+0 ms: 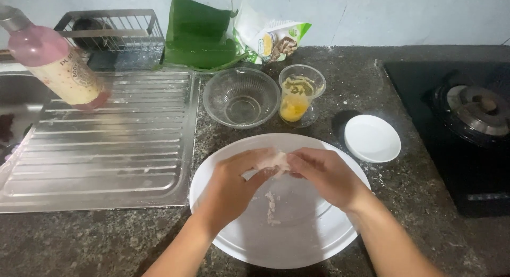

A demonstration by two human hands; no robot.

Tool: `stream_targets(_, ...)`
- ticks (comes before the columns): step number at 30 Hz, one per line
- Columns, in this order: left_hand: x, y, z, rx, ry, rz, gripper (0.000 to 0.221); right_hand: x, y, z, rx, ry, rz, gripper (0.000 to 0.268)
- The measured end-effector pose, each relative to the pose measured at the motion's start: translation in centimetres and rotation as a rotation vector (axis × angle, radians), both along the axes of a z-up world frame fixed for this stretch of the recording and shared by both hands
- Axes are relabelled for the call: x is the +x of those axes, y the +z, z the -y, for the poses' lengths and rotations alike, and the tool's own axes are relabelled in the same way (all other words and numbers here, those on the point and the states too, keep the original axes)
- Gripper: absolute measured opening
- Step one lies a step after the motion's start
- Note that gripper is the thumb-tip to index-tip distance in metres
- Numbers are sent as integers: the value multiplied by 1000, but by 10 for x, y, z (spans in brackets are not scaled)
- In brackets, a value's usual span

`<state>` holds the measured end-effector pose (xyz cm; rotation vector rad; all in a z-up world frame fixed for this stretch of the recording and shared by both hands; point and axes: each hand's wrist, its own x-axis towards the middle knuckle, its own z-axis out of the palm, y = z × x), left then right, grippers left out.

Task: The person is taking small pieces of dough, rolling them into balls using their hands, and then flattening them onto a plate.

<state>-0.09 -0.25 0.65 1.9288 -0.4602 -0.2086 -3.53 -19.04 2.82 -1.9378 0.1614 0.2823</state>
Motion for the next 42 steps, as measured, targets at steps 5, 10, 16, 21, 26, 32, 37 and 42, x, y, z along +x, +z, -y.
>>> stream_targets(5, 1, 7, 0, -138, 65, -106, 36, -3, 5, 8, -252, -57, 133, 60)
stream_targets(10, 10, -9, -5, -345, 91, -206, 37, -10, -1, 6, -278, 70, 198, 51)
stream_targets(16, 11, -6, -7, -495, 8, -277, 36, -7, -18, 10, -259, -46, 327, 37)
stream_targets(21, 6, -8, -3, -538, -50, -312, 38, -8, -23, 10, -300, 107, 483, 53)
stream_targets(26, 6, -4, -1, -543, -84, -438, 46, -5, -41, 20, -479, 247, 687, 53)
stream_targets(32, 1, 0, -1, -612, -31, -498, 44, -2, -49, 21, -486, 233, 922, 52)
stream_targets(37, -1, -1, 2, -651, 6, -517, 44, -1, -58, 25, -509, 198, 877, 44)
stream_targets(42, -5, -6, 5, -677, -5, -529, 40, -6, -58, 19, -544, 77, 760, 34)
